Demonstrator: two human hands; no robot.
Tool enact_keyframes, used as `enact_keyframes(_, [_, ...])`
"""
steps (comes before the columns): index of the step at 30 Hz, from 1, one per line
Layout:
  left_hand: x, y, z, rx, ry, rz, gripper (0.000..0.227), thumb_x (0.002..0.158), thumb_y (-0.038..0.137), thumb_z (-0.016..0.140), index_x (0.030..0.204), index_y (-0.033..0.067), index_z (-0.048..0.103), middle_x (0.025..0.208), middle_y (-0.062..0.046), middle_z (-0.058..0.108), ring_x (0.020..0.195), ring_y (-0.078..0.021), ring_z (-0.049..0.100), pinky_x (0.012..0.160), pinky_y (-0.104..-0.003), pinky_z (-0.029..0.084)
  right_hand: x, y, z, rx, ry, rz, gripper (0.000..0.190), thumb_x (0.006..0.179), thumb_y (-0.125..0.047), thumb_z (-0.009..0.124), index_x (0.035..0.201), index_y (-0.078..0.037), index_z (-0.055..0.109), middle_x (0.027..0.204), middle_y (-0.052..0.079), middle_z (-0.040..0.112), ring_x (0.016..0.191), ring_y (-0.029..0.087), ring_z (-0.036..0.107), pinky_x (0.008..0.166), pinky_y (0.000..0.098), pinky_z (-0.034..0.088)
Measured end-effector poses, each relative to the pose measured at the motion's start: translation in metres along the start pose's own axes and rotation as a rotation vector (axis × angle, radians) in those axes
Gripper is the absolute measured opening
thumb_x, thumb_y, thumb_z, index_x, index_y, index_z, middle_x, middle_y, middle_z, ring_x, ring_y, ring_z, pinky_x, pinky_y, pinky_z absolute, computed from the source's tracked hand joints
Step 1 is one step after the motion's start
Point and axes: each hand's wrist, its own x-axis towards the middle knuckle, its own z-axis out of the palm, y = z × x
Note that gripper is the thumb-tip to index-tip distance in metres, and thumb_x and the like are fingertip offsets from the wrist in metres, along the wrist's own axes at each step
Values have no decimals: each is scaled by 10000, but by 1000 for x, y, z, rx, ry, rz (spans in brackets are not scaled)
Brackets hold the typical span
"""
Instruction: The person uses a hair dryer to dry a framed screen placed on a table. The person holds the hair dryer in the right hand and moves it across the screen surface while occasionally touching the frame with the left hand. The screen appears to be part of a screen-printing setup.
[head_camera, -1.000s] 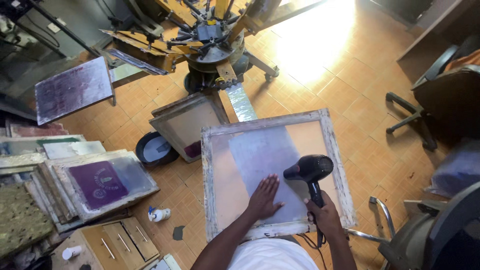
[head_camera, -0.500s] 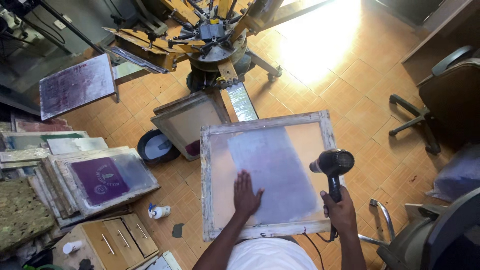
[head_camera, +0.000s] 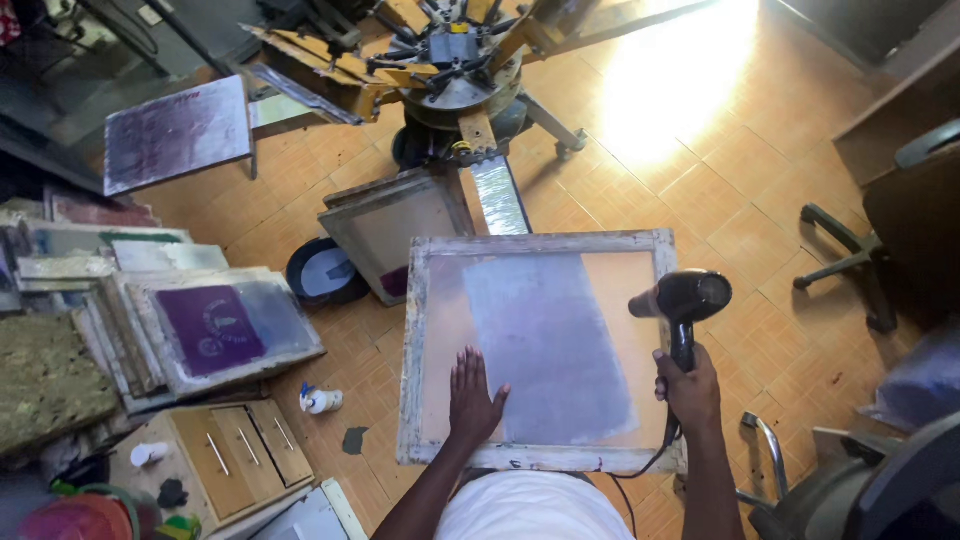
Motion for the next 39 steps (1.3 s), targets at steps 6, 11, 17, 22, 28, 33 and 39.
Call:
enact_keyframes(6, [-25,0,-1,-40,-35,79,874,1041,588,427,1661,67,99,1745,-174,27,1616,-320,-16,1292,-476,13,56,0,20,-302,30,-126,260,966,-289,706,1041,-113,530,672,66,578,517,199,573,573,387,440])
enact_keyframes(11, [-43,6,-18,-36,-146,93,845,1056,544,441,1664,70,95,1747,-151,3,1611,-320,-33,1284,-474,2,58,-36,56,-410,22,-62,312,951,-375,674,1014,-120,506,725,106,629,584,253,610,620,423,470])
enact_keyframes(17, [-57,4,-22,-120,-216,120,857,1023,506,506,1664,100,110,1752,-114,19,1611,-313,-39,1282,-481,-16,79,-15,110,-374,-110,-169,280,915,-316,700,1018,-139,509,712,77,615,526,205,581,525,376,479])
enact_keyframes(22, [-69,-5,-24,-162,-224,184,778,1034,459,490,1654,103,183,1749,-85,76,1609,-313,12,1281,-491,11,67,-16,165,-384,-279,-222,289,888,-295,694,1089,-132,564,698,96,625,513,217,576,488,379,463])
enact_keyframes(28, [-83,-14,-24,-156,-327,240,795,995,509,478,1645,124,229,1745,-99,103,1600,-380,26,1258,-564,41,49,-12,239,-227,-501,-271,283,916,-289,721,982,-136,492,647,58,559,460,162,516,442,323,394])
enact_keyframes(33, [-89,-13,-40,-266,-447,195,762,970,444,518,1628,149,272,1747,-78,96,1613,-336,-19,1271,-523,-27,10,-37,275,-336,-585,-243,251,929,-286,682,1067,-135,536,612,63,546,482,184,549,514,351,448])
enact_keyframes(39, [-91,-19,-38,-283,-449,218,738,968,420,519,1618,146,300,1738,-101,145,1611,-350,-8,1262,-545,-3,-6,-35,291,-496,-584,-318,343,930,-398,638,1152,-151,551,690,86,644,563,220,643,623,407,493])
